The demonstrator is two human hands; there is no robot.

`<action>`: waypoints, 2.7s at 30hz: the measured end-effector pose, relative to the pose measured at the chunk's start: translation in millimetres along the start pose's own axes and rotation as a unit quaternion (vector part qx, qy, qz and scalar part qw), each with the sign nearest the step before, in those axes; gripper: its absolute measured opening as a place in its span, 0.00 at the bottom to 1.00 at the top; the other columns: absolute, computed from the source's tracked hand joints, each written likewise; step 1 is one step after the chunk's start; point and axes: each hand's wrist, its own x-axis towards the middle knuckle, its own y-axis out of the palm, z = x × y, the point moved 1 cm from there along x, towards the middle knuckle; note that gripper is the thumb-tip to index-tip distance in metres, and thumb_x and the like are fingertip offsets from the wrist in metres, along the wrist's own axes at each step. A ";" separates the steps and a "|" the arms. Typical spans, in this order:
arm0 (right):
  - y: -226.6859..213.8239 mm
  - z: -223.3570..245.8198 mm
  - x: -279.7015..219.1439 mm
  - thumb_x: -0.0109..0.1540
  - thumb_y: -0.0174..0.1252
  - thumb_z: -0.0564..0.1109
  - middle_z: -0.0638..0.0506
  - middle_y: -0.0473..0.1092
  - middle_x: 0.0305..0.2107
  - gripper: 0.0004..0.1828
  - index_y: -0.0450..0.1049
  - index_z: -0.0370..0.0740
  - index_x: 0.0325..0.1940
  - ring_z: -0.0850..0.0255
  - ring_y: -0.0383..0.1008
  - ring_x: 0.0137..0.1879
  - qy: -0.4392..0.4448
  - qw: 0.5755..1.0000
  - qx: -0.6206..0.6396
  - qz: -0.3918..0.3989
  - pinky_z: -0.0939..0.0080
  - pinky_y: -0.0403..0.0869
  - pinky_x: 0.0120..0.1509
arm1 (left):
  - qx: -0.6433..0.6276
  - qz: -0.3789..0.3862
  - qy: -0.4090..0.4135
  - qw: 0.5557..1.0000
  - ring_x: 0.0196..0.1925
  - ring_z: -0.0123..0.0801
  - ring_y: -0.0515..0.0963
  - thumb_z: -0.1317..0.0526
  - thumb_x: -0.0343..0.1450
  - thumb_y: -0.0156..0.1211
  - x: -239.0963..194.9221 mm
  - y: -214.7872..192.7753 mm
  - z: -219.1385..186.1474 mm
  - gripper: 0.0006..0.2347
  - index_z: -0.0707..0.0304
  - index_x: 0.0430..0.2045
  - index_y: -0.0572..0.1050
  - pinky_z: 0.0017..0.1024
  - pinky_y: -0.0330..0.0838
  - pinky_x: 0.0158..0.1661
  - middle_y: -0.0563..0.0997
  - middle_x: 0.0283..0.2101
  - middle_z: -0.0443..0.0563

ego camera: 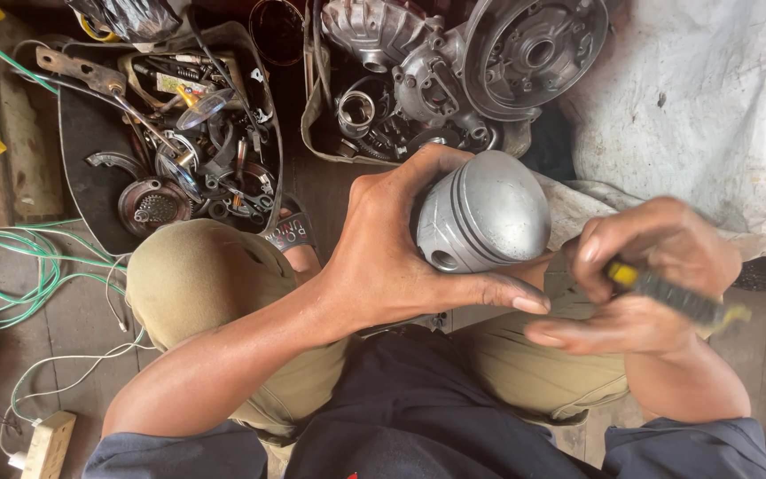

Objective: Cleaning a motorcycle engine piston using a brush and a scraping tool to remove carbon deposits

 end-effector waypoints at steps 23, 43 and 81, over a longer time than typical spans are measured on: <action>40.5 10.3 24.5 0.68 0.53 0.51 0.51 0.59 0.05 0.18 0.73 0.44 0.25 0.58 0.60 0.10 0.177 0.958 -0.220 -0.043 0.62 0.64 0.19 | -0.241 0.041 -0.129 0.961 0.09 0.22 0.67 0.41 0.79 0.28 0.7 11.0 54.6 0.29 0.60 0.15 0.69 0.22 0.69 0.13 0.67 0.10 0.47; 21.7 6.4 21.0 0.65 0.52 0.45 0.56 0.59 0.04 0.15 0.75 0.46 0.24 0.60 0.62 0.10 0.217 0.961 -0.157 -0.064 0.64 0.63 0.18 | -0.200 0.063 -0.014 0.978 0.47 0.37 0.81 0.58 0.59 0.79 -10.1 10.0 38.9 0.24 0.68 0.46 0.76 0.44 0.76 0.53 0.83 0.40 0.59; 31.7 18.9 36.8 0.63 0.56 0.43 0.52 0.62 0.04 0.15 0.74 0.46 0.20 0.59 0.63 0.11 0.250 0.957 -0.144 0.041 0.62 0.65 0.18 | 0.072 0.014 0.096 0.993 0.38 0.53 0.83 0.74 0.53 0.74 -27.9 4.0 40.4 0.23 0.68 0.42 0.74 0.45 0.80 0.41 0.78 0.36 0.57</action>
